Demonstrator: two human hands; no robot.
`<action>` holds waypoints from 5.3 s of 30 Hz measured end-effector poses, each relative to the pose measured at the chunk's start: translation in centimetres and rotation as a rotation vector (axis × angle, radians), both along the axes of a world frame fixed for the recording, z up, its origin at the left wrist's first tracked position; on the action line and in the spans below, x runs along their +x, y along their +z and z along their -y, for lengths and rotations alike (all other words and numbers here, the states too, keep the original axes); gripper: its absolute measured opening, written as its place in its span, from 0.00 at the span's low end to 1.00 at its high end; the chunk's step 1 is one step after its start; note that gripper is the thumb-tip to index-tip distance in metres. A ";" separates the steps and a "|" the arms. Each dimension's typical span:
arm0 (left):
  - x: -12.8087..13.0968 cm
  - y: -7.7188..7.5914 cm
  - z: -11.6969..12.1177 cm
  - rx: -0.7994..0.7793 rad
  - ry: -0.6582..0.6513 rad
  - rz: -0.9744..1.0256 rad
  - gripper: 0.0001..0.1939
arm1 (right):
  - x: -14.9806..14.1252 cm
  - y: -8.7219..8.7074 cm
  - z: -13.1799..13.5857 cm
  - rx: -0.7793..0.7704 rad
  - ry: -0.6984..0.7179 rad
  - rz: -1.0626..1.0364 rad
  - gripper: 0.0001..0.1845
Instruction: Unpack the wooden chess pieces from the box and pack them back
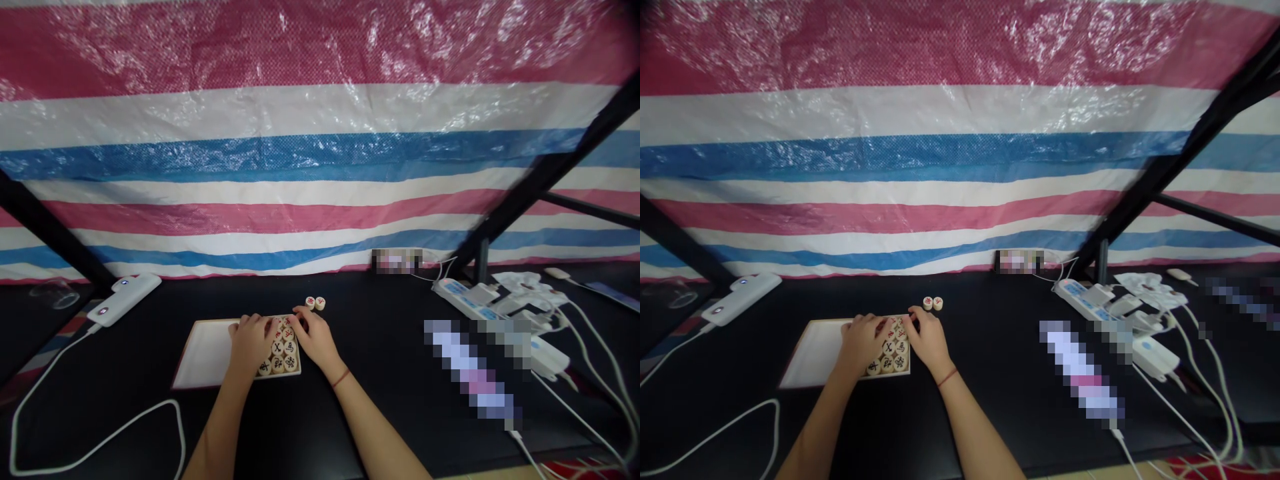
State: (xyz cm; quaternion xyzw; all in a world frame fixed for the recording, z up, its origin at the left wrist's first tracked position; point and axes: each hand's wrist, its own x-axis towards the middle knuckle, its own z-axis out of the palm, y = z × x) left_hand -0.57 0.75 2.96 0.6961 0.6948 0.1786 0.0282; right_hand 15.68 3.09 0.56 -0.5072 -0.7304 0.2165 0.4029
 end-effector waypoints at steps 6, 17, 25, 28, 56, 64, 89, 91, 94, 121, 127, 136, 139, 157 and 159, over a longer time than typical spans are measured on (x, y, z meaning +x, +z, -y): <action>0.5 0.2 0.0 -0.063 -0.019 0.041 0.13 | 0.2 -0.1 0.0 -0.029 -0.005 -0.023 0.12; 0.3 0.1 0.0 -0.024 0.043 0.212 0.08 | -0.1 0.8 0.2 0.169 -0.021 -0.030 0.14; 0.5 1.1 0.1 0.145 -0.102 0.596 0.10 | -0.4 1.3 1.0 0.184 0.173 -0.025 0.16; 0.9 1.0 0.3 0.121 -0.198 0.674 0.09 | -0.7 0.8 1.1 0.178 0.192 -0.081 0.14; 1.0 -0.2 0.4 0.257 -0.171 0.505 0.09 | 4.8 0.3 -1.9 0.111 -0.255 -0.060 0.14; 1.9 -0.6 0.5 0.205 -0.309 0.383 0.07 | 0.5 2.3 0.9 0.076 0.181 -0.212 0.08; 1.3 -0.5 0.4 0.243 -0.276 0.459 0.16 | 7.4 -2.3 -3.9 -0.038 -0.285 0.171 0.20; 1.2 -0.5 0.3 0.240 -0.280 0.458 0.16 | 7.3 -2.3 -3.9 -0.049 -0.293 0.178 0.19; 1.1 -0.5 0.3 0.235 -0.284 0.458 0.16 | 7.2 -2.3 -3.9 -0.042 -0.298 0.172 0.18; 2.9 -0.6 0.6 0.153 -0.013 -0.012 0.12 | 0.8 1.2 0.3 -0.084 0.097 0.032 0.11; 3.0 -0.1 0.1 0.087 0.012 0.144 0.06 | 0.7 1.3 0.4 -0.026 0.070 0.055 0.12; 3.0 0.4 0.5 0.177 -0.004 0.515 0.10 | 0.3 1.8 0.7 0.171 0.128 -0.009 0.14; 2.5 0.1 0.4 0.214 0.035 0.666 0.13 | 1.6 1.7 -0.1 0.187 0.021 -0.050 0.14; 1.2 -1.1 -0.1 0.306 -0.022 0.799 0.14 | 7.3 -0.5 -2.7 0.061 -0.476 0.093 0.16; 1.5 -1.0 0.2 0.271 -0.045 0.712 0.17 | 5.8 0.9 -1.8 0.130 -0.399 -0.045 0.13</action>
